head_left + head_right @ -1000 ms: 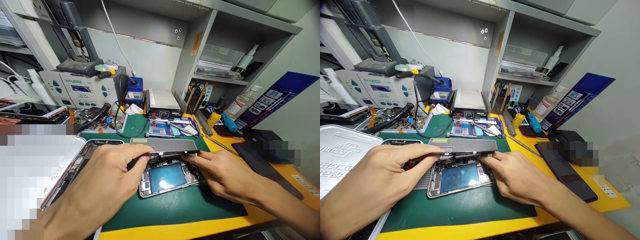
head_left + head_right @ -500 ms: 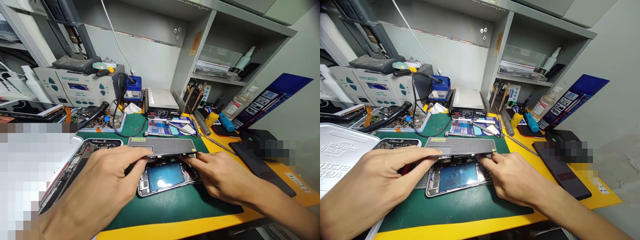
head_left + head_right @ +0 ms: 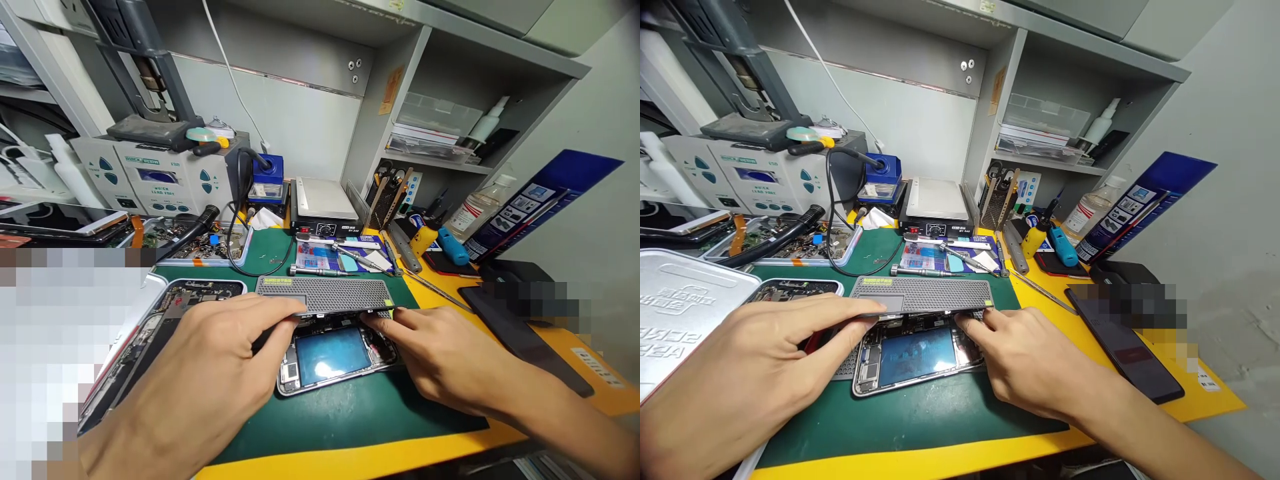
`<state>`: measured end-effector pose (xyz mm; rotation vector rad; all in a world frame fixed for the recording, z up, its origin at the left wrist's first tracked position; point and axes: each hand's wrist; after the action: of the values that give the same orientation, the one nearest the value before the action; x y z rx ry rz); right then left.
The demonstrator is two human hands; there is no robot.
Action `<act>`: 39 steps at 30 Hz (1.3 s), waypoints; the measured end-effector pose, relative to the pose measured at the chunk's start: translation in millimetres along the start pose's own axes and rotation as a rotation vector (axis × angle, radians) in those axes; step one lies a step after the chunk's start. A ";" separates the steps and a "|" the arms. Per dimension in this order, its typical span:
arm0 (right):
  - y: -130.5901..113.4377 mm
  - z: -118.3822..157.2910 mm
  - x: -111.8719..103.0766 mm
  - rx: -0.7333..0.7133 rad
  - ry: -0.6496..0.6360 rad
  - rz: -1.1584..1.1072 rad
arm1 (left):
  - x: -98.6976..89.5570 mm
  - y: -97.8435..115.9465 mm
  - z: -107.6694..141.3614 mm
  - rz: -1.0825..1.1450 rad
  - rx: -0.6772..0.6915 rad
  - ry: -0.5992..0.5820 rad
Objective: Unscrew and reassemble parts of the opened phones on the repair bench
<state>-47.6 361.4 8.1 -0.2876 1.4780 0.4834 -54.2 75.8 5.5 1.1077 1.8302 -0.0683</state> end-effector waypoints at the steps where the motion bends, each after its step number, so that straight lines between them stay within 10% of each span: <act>1: 1.0 0.1 0.2 0.002 -0.006 -0.036 | -0.2 0.3 -0.5 0.009 0.000 0.001; 30: -7.2 -7.7 -10.7 0.028 -0.070 -0.034 | 1.1 -3.4 -1.1 0.022 -0.075 0.012; 39: 5.8 -6.1 -5.1 0.009 -0.025 -0.345 | 5.0 -11.8 4.4 -0.076 -0.044 0.021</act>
<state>-55.9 363.0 13.3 -0.5168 1.3700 0.2021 -60.1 70.0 -5.3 1.0115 1.8843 -0.0610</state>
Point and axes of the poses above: each hand's wrist, its own z-axis away from the middle knuckle, its own x-axis out of the palm, y = z × x, and after that the axes turned 11 degrees about x, right-handed
